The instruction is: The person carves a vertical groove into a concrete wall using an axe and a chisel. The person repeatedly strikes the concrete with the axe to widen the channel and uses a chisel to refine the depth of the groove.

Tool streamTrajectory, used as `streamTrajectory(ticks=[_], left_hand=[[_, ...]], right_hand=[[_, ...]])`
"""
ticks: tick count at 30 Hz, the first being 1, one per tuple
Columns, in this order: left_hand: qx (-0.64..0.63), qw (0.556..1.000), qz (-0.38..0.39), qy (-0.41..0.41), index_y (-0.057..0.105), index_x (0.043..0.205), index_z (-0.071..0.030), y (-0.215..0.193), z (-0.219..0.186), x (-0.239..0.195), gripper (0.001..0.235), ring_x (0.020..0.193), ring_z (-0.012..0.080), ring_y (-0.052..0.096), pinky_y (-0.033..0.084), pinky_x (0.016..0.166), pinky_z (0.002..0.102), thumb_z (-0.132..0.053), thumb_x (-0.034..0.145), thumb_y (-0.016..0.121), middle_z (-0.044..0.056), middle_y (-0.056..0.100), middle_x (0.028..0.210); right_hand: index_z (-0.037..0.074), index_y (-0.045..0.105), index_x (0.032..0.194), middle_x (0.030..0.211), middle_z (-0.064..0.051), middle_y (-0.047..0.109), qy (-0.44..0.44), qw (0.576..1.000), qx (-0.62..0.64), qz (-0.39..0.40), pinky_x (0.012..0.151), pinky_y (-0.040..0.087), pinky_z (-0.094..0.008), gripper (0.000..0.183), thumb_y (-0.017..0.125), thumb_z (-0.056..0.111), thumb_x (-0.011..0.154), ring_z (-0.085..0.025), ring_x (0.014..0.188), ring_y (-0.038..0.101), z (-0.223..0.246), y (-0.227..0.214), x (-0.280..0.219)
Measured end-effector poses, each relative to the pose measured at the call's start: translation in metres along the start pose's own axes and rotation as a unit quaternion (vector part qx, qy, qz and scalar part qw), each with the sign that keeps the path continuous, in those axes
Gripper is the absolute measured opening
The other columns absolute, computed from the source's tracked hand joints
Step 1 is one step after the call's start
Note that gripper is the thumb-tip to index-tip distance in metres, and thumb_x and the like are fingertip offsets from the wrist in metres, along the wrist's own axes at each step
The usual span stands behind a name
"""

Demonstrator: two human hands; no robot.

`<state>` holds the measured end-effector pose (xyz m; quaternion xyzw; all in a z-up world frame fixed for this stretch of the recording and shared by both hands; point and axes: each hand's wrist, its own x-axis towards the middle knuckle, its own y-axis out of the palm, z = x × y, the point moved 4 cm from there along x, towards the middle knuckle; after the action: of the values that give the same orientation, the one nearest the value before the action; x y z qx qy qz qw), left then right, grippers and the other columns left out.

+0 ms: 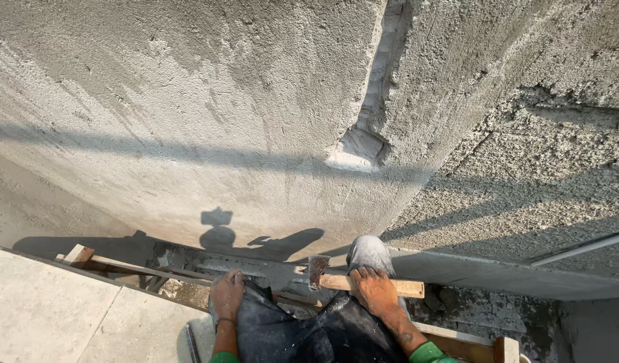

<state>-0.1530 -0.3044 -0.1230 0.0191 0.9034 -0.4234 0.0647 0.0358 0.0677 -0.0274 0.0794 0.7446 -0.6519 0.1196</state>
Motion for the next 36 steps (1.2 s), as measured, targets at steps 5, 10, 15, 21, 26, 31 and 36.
streamTrajectory(ticks=[5, 10, 15, 21, 26, 31, 36], left_hand=[[-0.050, 0.990, 0.124, 0.046, 0.068, 0.129, -0.015, 0.019, -0.048, -0.016, 0.045, 0.101, 0.0259, 0.072, 0.052, 0.093, 0.043, -0.038, 0.090, 0.070, 0.009, 0.078, 0.109], [-0.200, 0.840, 0.373, 0.340, 0.025, 0.160, 0.000, 0.062, -0.249, -0.142, 0.101, 0.140, 0.0401, 0.043, 0.040, 0.111, 0.044, -0.022, 0.079, 0.082, 0.026, 0.043, 0.154], [-0.337, 0.841, 0.289, 0.309, 0.046, 0.145, -0.006, 0.028, -0.382, -0.167, 0.066, 0.116, 0.0369, 0.067, 0.054, 0.090, 0.045, -0.024, 0.085, 0.069, 0.019, 0.068, 0.124], [-0.316, 0.863, 0.115, 0.378, 0.060, 0.115, -0.008, 0.050, -0.388, -0.113, 0.039, 0.104, 0.0454, 0.067, 0.054, 0.082, 0.051, -0.024, 0.082, 0.074, 0.023, 0.072, 0.106], [-0.183, 0.964, 0.159, 0.108, 0.060, 0.115, -0.009, 0.086, -0.348, -0.119, 0.034, 0.096, 0.0505, 0.065, 0.050, 0.078, 0.060, -0.031, 0.092, 0.071, 0.026, 0.070, 0.098], [-0.248, 0.919, 0.104, 0.289, 0.058, 0.114, -0.009, 0.049, -0.387, -0.124, 0.033, 0.094, 0.0444, 0.069, 0.054, 0.076, 0.053, -0.025, 0.088, 0.071, 0.022, 0.073, 0.098], [-0.254, 0.894, 0.047, 0.365, 0.057, 0.119, -0.007, 0.064, -0.387, -0.094, 0.035, 0.093, 0.0433, 0.068, 0.054, 0.073, 0.051, -0.021, 0.090, 0.070, 0.023, 0.072, 0.100]], right_hand=[[0.018, 0.050, 0.135, 0.099, -0.012, 0.077, 0.267, 0.872, 0.411, 0.000, 0.077, 0.060, -0.043, 0.057, 0.065, 0.052, 0.092, -0.027, 0.085, 0.078, 0.003, -0.066, -0.010], [0.005, 0.052, 0.120, 0.085, -0.015, 0.070, 0.221, 0.777, 0.515, -0.288, 0.064, 0.055, -0.041, 0.040, 0.064, 0.037, 0.100, -0.023, 0.074, 0.069, -0.016, -0.146, -0.002], [0.004, 0.043, 0.125, 0.098, -0.008, 0.061, 0.070, 0.607, 0.572, -0.547, 0.073, 0.056, -0.036, 0.027, 0.057, 0.021, 0.108, -0.017, 0.080, 0.065, -0.045, -0.224, -0.042], [0.007, 0.033, 0.128, 0.088, -0.007, 0.064, 0.017, 0.490, 0.550, -0.676, 0.072, 0.058, -0.033, 0.032, 0.056, 0.018, 0.110, -0.018, 0.072, 0.065, -0.054, -0.215, 0.020], [0.002, 0.050, 0.112, 0.073, -0.008, 0.056, 0.241, 0.642, 0.620, -0.380, 0.048, 0.048, -0.033, 0.021, 0.059, 0.020, 0.105, -0.015, 0.055, 0.056, -0.058, -0.198, 0.066], [0.003, 0.041, 0.127, 0.084, -0.007, 0.059, 0.091, 0.566, 0.612, -0.544, 0.060, 0.053, -0.030, 0.031, 0.056, 0.020, 0.106, -0.014, 0.065, 0.061, -0.059, -0.232, 0.007], [0.004, 0.044, 0.124, 0.096, -0.010, 0.059, 0.027, 0.590, 0.490, -0.641, 0.075, 0.055, -0.033, 0.020, 0.057, 0.016, 0.114, -0.018, 0.079, 0.060, -0.054, -0.217, 0.044]])
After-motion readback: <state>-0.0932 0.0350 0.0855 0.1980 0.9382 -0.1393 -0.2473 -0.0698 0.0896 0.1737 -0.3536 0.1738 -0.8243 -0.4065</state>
